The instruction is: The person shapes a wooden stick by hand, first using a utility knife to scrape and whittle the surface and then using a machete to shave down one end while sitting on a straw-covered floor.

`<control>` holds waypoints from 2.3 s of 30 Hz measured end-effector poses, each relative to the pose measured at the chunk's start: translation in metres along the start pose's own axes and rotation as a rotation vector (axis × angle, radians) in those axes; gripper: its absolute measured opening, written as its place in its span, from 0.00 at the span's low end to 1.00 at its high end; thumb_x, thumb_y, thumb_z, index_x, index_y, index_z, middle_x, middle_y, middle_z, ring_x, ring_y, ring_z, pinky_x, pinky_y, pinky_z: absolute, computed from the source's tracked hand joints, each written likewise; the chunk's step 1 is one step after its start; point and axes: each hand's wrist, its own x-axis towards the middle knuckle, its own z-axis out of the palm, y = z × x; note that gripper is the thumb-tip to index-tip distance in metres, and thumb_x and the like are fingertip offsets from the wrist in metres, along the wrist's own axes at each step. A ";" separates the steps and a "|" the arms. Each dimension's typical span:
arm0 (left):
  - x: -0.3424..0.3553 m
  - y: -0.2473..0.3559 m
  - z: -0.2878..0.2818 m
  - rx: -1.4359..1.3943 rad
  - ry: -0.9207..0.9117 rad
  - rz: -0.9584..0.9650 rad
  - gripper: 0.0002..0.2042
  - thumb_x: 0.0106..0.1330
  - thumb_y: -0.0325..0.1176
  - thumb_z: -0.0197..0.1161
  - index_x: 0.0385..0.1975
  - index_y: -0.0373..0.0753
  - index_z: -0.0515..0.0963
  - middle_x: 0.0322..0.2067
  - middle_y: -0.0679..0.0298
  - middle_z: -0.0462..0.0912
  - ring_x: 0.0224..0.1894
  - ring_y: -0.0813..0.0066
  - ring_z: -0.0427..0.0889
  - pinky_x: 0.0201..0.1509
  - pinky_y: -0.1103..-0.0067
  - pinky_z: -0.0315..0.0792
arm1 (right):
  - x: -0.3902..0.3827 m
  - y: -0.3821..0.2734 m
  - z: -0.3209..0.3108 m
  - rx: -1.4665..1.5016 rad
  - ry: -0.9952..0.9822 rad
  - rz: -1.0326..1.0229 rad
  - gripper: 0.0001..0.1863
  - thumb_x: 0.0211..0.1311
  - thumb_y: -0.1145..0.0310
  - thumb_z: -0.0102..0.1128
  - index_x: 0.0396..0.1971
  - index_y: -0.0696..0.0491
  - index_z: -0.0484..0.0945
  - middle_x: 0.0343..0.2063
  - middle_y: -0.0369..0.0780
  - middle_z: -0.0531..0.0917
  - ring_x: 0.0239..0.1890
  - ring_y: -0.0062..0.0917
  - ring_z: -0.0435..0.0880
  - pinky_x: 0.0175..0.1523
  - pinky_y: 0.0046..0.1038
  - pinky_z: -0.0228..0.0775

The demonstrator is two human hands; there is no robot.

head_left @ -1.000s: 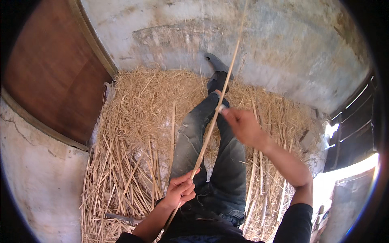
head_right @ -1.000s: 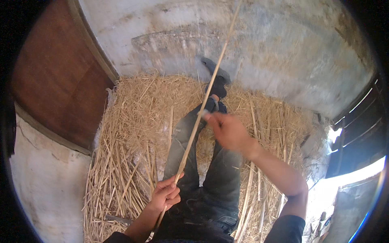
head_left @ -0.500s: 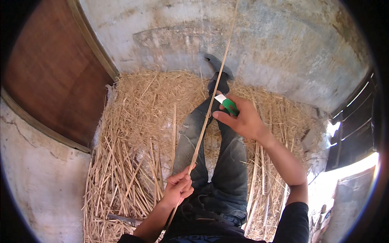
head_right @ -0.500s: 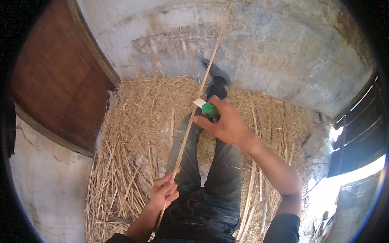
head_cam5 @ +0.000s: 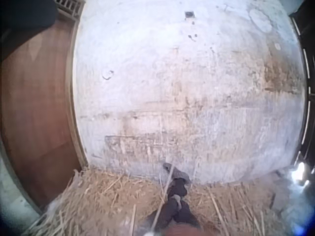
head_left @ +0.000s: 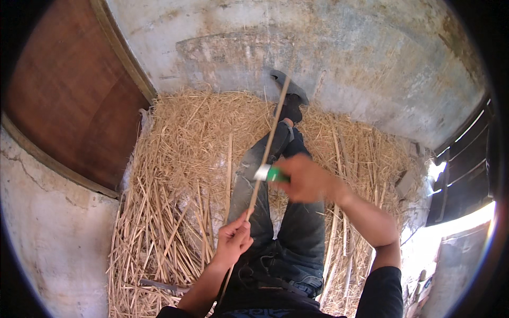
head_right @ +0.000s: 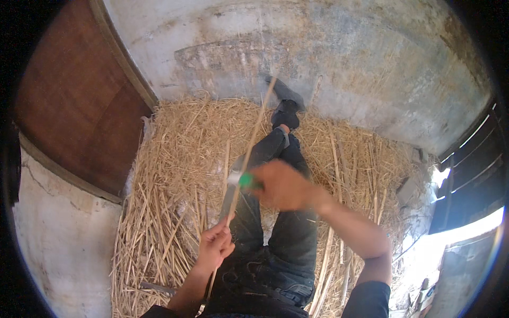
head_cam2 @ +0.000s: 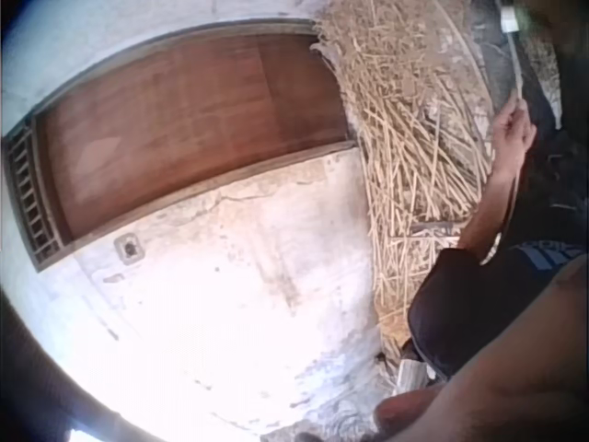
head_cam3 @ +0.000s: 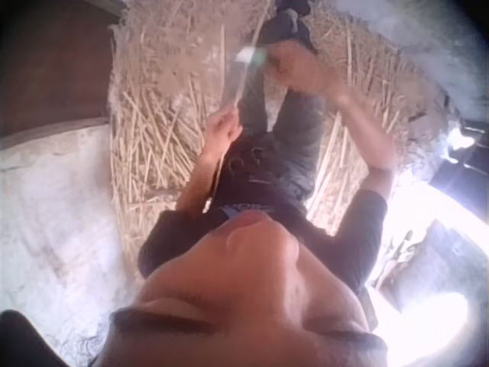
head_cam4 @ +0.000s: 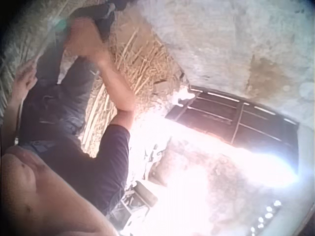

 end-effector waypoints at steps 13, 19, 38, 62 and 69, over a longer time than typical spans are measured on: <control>-0.006 0.016 -0.011 -0.580 -0.194 -0.090 0.22 0.79 0.30 0.47 0.72 0.40 0.61 0.17 0.76 0.52 0.14 0.87 0.49 0.16 0.88 0.51 | -0.016 -0.012 0.020 -0.169 0.101 0.090 0.17 0.71 0.56 0.56 0.36 0.57 0.75 0.25 0.53 0.81 0.34 0.53 0.82 0.40 0.49 0.72; -0.007 0.018 -0.006 -0.658 -0.217 -0.142 0.22 0.79 0.30 0.47 0.72 0.40 0.61 0.17 0.76 0.52 0.14 0.88 0.49 0.16 0.88 0.51 | -0.018 -0.030 0.038 -0.242 -0.121 0.228 0.21 0.69 0.50 0.56 0.34 0.56 0.75 0.17 0.50 0.80 0.23 0.52 0.82 0.30 0.49 0.74; -0.031 0.001 0.003 -0.462 -0.129 -0.258 0.21 0.79 0.30 0.48 0.70 0.38 0.64 0.18 0.77 0.49 0.17 0.88 0.47 0.19 0.87 0.48 | -0.013 0.036 -0.028 -0.350 0.120 0.567 0.25 0.69 0.45 0.54 0.32 0.55 0.80 0.21 0.51 0.82 0.28 0.49 0.84 0.35 0.48 0.76; -0.014 0.000 0.011 0.156 0.047 0.038 0.21 0.76 0.29 0.55 0.68 0.37 0.68 0.16 0.76 0.61 0.14 0.89 0.57 0.16 0.87 0.55 | -0.046 -0.045 0.027 -0.330 -0.178 0.345 0.23 0.68 0.45 0.56 0.33 0.52 0.80 0.19 0.49 0.83 0.25 0.49 0.85 0.33 0.48 0.76; -0.017 0.004 0.013 0.306 0.135 0.066 0.21 0.75 0.29 0.56 0.67 0.38 0.69 0.16 0.76 0.65 0.14 0.90 0.61 0.15 0.87 0.56 | -0.036 -0.038 0.026 -0.342 -0.228 0.464 0.23 0.67 0.45 0.56 0.36 0.52 0.81 0.20 0.50 0.83 0.26 0.50 0.85 0.34 0.48 0.77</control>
